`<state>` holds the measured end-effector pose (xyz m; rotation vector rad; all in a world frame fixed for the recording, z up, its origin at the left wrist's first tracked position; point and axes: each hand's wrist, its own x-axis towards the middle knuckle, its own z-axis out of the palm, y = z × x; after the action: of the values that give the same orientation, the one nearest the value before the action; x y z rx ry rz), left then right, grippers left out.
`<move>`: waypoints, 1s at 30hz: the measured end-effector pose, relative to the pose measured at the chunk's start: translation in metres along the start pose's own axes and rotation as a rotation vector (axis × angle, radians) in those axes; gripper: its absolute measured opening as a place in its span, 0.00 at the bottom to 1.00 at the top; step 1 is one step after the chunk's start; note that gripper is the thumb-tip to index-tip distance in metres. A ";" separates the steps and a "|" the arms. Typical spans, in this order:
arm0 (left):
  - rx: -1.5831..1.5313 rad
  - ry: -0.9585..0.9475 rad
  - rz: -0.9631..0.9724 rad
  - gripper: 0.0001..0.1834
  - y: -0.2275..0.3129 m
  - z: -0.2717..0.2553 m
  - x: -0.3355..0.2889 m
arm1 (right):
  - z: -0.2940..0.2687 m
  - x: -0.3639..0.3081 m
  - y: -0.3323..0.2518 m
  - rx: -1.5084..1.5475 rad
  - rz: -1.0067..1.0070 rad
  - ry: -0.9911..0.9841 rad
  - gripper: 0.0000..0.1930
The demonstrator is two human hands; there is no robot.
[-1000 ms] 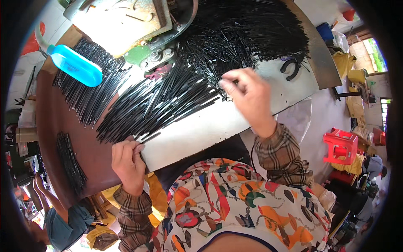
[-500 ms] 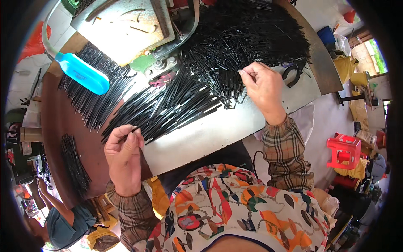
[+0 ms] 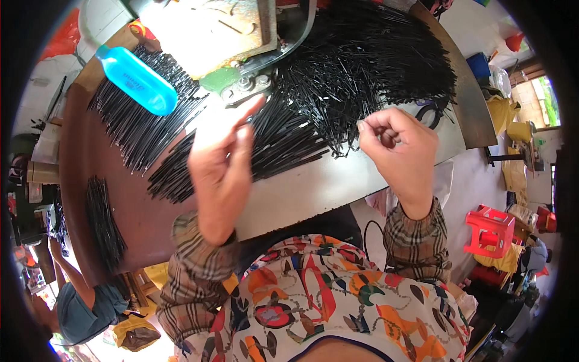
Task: The person processes and assembles black cable bundles using a specialized industrial machine.
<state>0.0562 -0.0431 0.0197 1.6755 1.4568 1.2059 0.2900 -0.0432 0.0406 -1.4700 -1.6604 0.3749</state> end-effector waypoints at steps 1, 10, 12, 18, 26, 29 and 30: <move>0.007 0.024 0.081 0.15 0.001 0.009 0.005 | 0.004 0.004 -0.004 0.028 0.015 -0.025 0.04; -0.153 -0.182 -0.020 0.09 -0.014 0.036 0.016 | 0.046 0.007 -0.011 0.732 0.229 -0.148 0.04; -0.145 -0.183 -0.092 0.11 -0.011 0.034 0.016 | 0.064 0.007 -0.006 0.852 0.269 -0.199 0.05; 0.253 0.018 0.332 0.13 -0.035 0.013 0.022 | 0.085 0.027 0.002 0.968 0.013 -0.152 0.04; -0.157 0.114 0.067 0.09 -0.060 0.003 0.029 | 0.105 0.028 -0.010 0.510 -0.074 -0.457 0.09; -0.198 0.077 -0.058 0.05 -0.061 0.000 0.031 | 0.109 0.030 -0.011 0.301 -0.178 -0.362 0.09; -0.198 0.093 -0.020 0.04 -0.062 0.000 0.032 | 0.110 0.030 -0.012 0.300 -0.179 -0.365 0.09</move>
<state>0.0299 0.0007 -0.0276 1.4866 1.3556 1.3854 0.2018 0.0147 -0.0031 -1.0654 -1.9054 0.7917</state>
